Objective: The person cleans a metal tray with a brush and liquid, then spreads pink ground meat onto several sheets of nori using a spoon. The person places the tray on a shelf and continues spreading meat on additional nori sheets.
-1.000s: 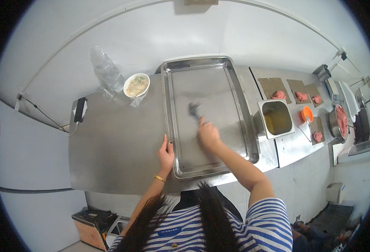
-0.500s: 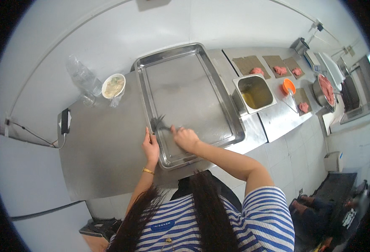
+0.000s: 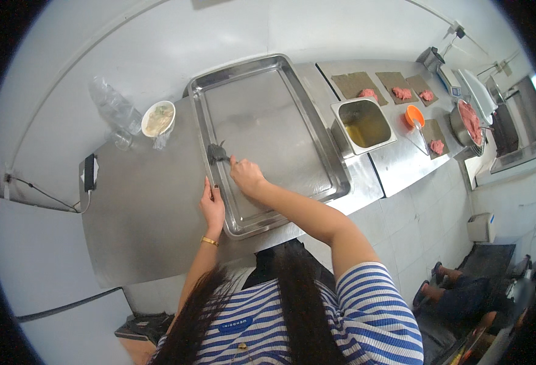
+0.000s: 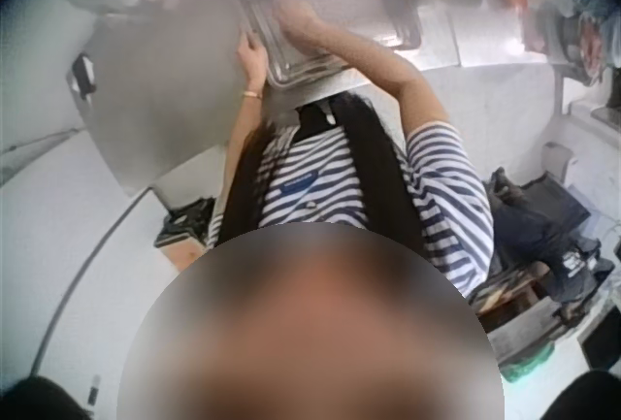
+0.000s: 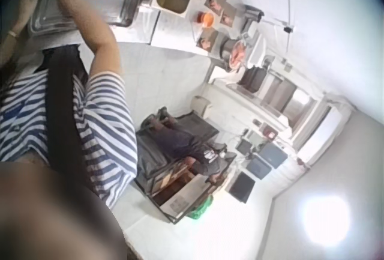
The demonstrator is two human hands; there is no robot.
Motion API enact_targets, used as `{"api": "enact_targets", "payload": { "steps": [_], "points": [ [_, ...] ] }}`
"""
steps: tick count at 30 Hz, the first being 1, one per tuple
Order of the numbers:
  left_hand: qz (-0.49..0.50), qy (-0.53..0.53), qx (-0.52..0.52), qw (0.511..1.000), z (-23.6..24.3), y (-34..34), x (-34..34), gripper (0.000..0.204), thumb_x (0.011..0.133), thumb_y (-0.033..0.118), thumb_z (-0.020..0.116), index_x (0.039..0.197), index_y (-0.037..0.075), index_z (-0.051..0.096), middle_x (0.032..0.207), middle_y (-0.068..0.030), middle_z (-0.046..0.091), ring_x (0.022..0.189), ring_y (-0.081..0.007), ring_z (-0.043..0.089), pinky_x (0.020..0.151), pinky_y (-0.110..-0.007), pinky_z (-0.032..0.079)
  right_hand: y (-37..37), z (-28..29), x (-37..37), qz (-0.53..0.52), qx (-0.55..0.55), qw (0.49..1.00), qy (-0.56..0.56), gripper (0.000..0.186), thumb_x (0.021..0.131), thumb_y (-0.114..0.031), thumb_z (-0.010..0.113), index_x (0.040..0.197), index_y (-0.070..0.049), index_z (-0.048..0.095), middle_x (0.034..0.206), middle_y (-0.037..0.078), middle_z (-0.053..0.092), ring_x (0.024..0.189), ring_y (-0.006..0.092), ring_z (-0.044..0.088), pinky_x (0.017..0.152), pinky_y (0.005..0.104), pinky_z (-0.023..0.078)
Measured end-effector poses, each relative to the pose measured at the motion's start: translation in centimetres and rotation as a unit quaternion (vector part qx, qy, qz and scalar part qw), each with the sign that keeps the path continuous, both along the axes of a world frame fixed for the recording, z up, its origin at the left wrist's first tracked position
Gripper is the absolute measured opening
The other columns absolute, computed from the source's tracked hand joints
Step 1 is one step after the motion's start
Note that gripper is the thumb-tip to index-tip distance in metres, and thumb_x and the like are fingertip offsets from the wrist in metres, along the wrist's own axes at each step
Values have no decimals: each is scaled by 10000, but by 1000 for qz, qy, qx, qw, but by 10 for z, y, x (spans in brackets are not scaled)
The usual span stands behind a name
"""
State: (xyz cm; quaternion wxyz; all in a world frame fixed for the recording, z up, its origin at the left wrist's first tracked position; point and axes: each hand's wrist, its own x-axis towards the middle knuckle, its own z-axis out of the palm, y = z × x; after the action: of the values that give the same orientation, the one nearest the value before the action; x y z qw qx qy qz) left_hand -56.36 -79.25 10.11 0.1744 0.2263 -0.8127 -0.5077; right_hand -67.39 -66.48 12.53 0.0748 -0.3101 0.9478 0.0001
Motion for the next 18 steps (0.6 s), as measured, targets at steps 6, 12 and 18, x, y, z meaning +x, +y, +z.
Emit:
{"api": "enact_targets", "payload": {
  "steps": [6,12,18],
  "points": [
    [-2,16,0,1000,0,1,2,451,898,101,525,1336,25,452,580,-70,357,509,-118,325,473,-298,339,125,26,-26,-244,50,967,55,388,857,-129,529,1194,59,489,766,96,665,670,260,675,574,359,555],
    [-3,16,20,1000,-4,1,0,457,894,91,517,1341,27,448,558,-50,325,496,-113,309,461,-291,318,87,15,88,-79,48,996,5,582,826,-46,509,1365,38,308,785,219,615,658,321,668,530,422,548],
    [-6,12,-10,1000,-1,-1,2,460,888,100,521,1337,28,453,543,-46,331,483,-116,316,465,-290,321,155,47,50,-170,94,981,19,348,883,-110,485,1192,49,502,768,169,658,642,278,674,502,372,544]
  ]
}}
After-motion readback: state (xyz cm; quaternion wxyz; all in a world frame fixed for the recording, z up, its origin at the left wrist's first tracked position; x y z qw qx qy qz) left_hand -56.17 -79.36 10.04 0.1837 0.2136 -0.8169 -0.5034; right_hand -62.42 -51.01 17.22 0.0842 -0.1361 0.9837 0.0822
